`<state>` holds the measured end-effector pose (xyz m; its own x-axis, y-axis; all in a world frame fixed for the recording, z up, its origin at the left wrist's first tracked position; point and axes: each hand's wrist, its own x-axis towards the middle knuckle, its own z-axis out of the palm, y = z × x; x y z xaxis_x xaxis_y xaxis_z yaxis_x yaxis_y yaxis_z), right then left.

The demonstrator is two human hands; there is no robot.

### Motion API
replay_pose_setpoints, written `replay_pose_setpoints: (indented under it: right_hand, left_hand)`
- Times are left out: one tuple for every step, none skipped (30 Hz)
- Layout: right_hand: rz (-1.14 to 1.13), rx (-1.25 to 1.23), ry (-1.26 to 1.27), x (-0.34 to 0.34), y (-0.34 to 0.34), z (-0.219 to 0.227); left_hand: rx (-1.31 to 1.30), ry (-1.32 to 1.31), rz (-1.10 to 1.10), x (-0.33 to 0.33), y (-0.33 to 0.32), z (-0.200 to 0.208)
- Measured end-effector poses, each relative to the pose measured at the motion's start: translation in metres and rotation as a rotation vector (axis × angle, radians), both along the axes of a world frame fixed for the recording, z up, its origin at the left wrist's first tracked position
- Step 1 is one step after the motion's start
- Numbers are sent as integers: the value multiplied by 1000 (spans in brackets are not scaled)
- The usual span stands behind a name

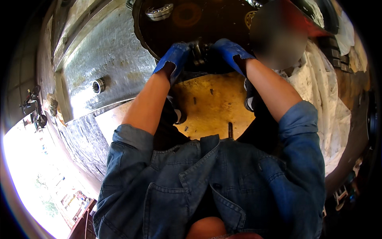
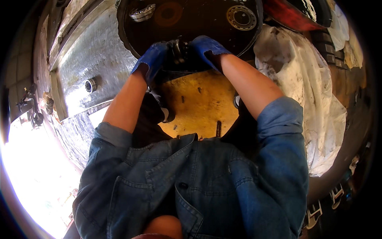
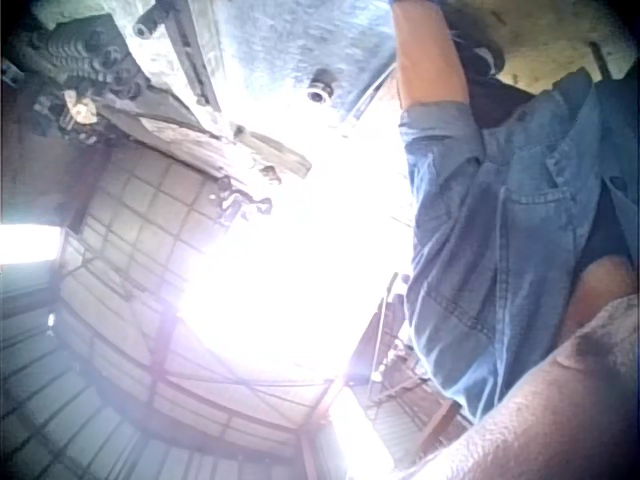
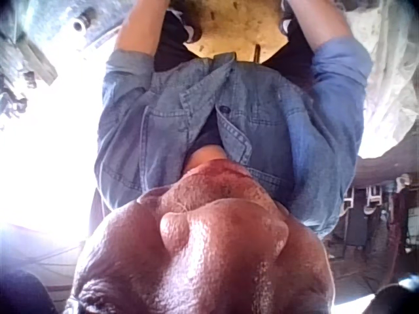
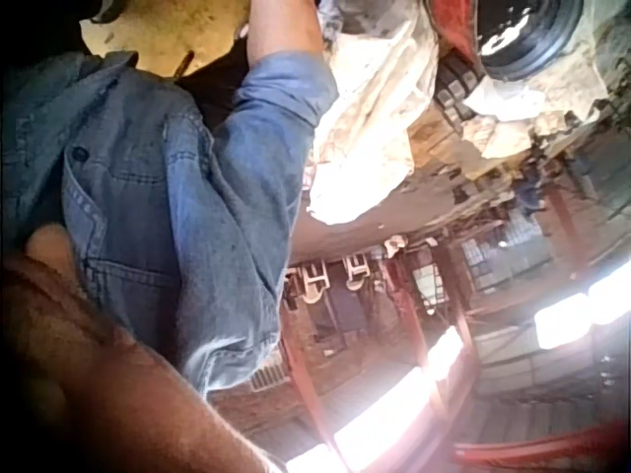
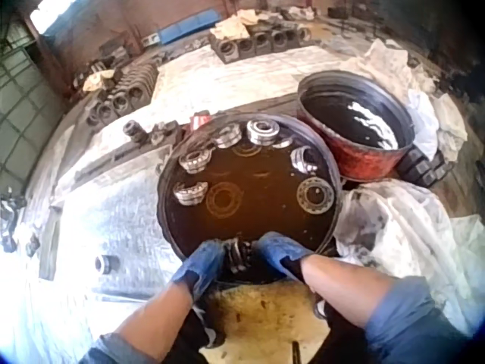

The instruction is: The person repeatedly dips a metal bearing into a container of dark liquid and scrubs it with gloved hands. They rotate the bearing to clean different sides and occasionally lift it to inspect the surface before returning it to the liquid. The process is repeated for multiple bearings throughout the clip.

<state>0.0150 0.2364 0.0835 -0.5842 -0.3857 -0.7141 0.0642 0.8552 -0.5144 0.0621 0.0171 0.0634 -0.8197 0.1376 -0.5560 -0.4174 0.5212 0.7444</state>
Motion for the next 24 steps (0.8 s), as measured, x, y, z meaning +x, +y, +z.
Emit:
replay_pose_setpoints:
  right_hand:
    - [-13,-69,57,3,1,-5]
    - [-33,-134,121,3,6,-10]
    - [-34,-126,127,3,12,-21]
    - [78,-119,230,0,18,-36]
    - [198,-119,325,-2,16,-38]
    - [205,-116,327,-6,13,-39]
    - [16,6,330,-11,7,-40]
    - [-162,121,329,-14,-4,-36]
    - [-143,122,331,-15,-12,-24]
    - [-107,126,356,-14,-17,-12]
    - [-70,134,388,-13,-22,6]
    - [-72,133,338,-10,-26,20]
    - [-50,142,344,-11,-29,12]
    - [3,160,289,-13,-31,0]
    - [65,170,232,-15,-39,-3]
    - [29,147,275,-6,-43,4]
    - [52,159,284,-5,-46,7]
    - [32,152,291,-9,-39,8]
    - [18,134,290,-10,-36,9]
    - [173,38,382,-12,-28,10]
    - [197,42,380,-11,-39,24]
    - [206,120,266,-12,-51,41]
    - [207,212,158,-13,-56,55]
    - [162,162,231,-10,-56,48]
  left_hand:
    - [-4,-52,31,1,-1,0]
    - [-3,-101,58,-1,1,0]
    - [-73,22,-51,-3,1,1]
    - [-104,86,-106,-6,3,1]
    - [-143,147,-152,-6,5,6]
    - [1,-78,39,-7,9,10]
    - [149,-302,227,-7,12,15]
    - [151,-301,245,-4,8,20]
    - [217,-311,303,0,5,23]
    - [285,-320,362,5,2,26]
    - [301,-314,379,9,4,34]
    - [392,-284,478,12,8,42]
    - [483,-252,579,15,9,45]
    - [506,-238,596,14,1,28]
    - [462,18,359,15,-17,-2]
    - [448,136,244,17,-19,-9]
    - [428,265,139,18,-21,-10]
    - [133,411,-71,12,-7,20]
    - [-182,538,-270,13,3,45]
    - [278,74,141,15,8,54]
    - [286,76,164,18,4,53]
    - [163,175,72,20,0,50]
    - [178,180,75,18,0,48]
    - [188,177,76,19,-2,46]
